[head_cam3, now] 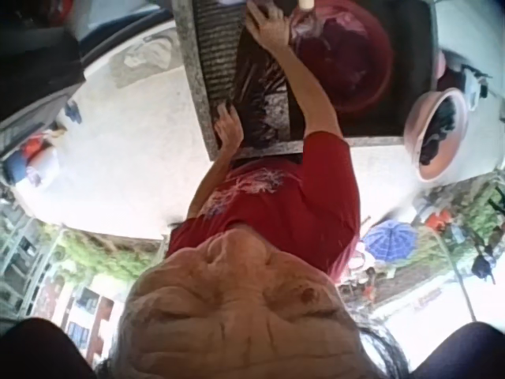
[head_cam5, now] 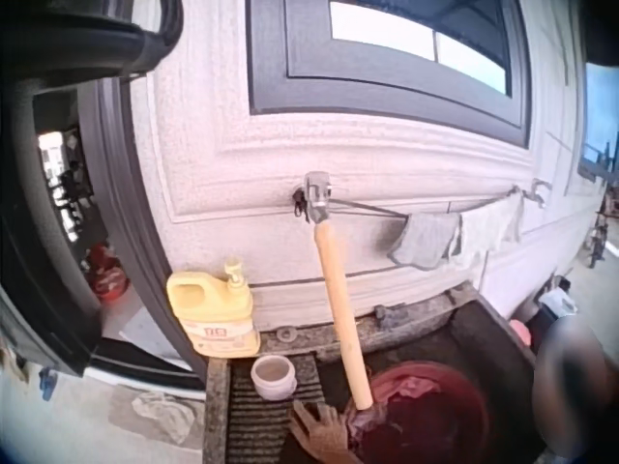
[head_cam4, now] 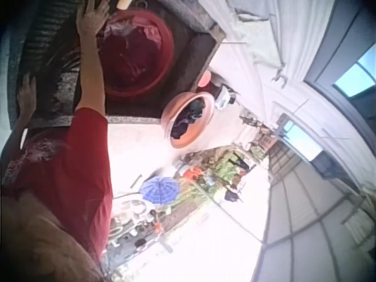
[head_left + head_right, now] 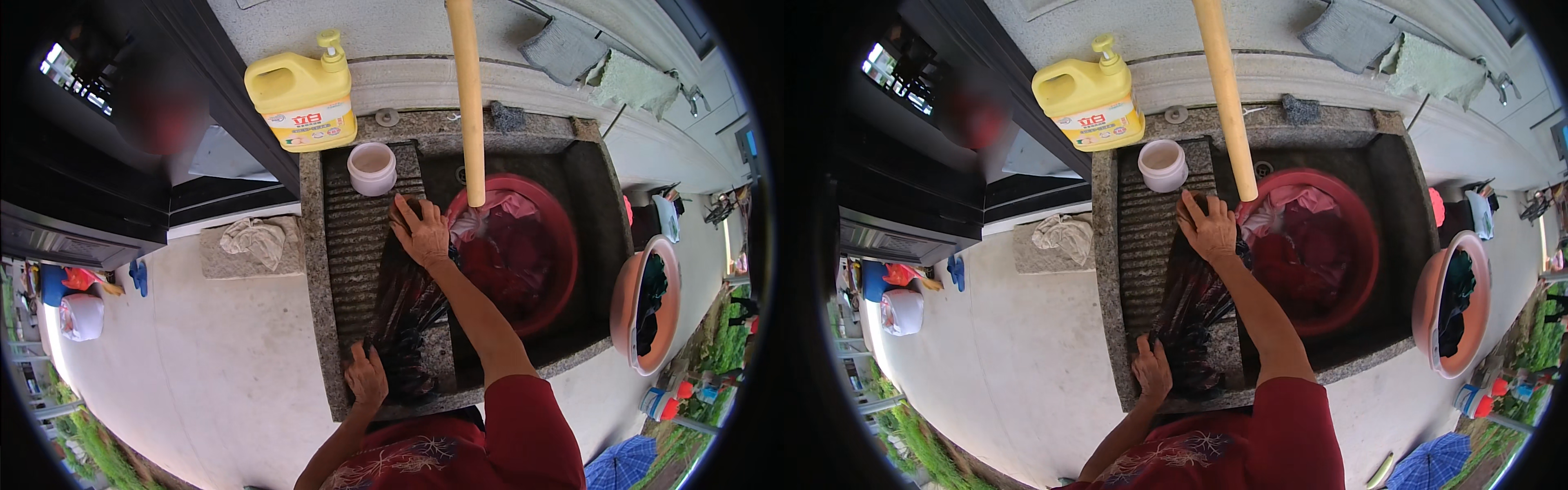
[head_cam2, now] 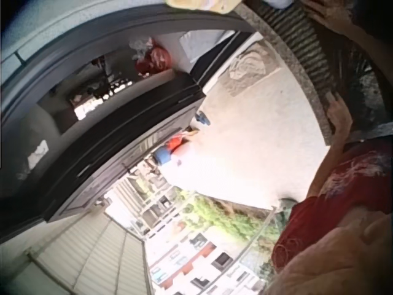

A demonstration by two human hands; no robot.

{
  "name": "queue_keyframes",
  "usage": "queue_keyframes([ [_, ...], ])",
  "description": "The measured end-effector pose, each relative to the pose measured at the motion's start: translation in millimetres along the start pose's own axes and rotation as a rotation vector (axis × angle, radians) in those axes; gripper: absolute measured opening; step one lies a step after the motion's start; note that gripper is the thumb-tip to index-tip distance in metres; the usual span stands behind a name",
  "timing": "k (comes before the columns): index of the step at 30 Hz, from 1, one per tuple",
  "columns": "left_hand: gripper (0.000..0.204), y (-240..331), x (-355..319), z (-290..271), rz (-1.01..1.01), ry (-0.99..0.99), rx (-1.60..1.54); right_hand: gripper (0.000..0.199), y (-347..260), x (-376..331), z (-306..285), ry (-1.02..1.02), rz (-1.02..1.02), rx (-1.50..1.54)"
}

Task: The person washes a dark garment by hand on a stone washboard, scrubbing it with a brush and rinsing it in a red basin. They then wring out the garment and place it into a separate pink basin before picking up a light-colored cloth to wash.

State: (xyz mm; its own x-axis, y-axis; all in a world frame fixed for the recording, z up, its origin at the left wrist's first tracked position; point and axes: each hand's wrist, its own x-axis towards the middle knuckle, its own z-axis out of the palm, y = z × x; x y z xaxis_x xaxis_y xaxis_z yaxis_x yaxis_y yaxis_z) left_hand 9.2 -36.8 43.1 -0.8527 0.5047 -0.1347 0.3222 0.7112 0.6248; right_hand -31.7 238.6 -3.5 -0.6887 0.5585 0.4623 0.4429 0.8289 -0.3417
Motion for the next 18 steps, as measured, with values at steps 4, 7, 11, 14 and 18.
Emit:
queue_keyframes([
  [4,0.020,0.0,3.0,-1.4,0.024,0.065,0.023,0.056,9.6,-7.5,-0.5,0.236,0.387,0.251],
  [7,0.022,2.4,2.3,-3.8,0.031,0.076,0.039,0.058,54.9,-55.9,-16.7,0.236,0.558,0.059],
  [11,0.028,-1.2,2.0,0.4,0.039,0.098,0.067,0.057,101.4,-123.9,-10.1,-0.055,0.538,-0.275],
  [14,0.030,6.9,3.2,-2.8,0.051,0.096,0.033,0.056,121.3,-130.8,-10.6,-0.320,0.563,-0.212],
  [18,0.037,10.4,11.1,-2.7,0.350,0.116,-0.004,0.051,145.5,-112.5,-6.2,-0.162,0.635,0.532],
])
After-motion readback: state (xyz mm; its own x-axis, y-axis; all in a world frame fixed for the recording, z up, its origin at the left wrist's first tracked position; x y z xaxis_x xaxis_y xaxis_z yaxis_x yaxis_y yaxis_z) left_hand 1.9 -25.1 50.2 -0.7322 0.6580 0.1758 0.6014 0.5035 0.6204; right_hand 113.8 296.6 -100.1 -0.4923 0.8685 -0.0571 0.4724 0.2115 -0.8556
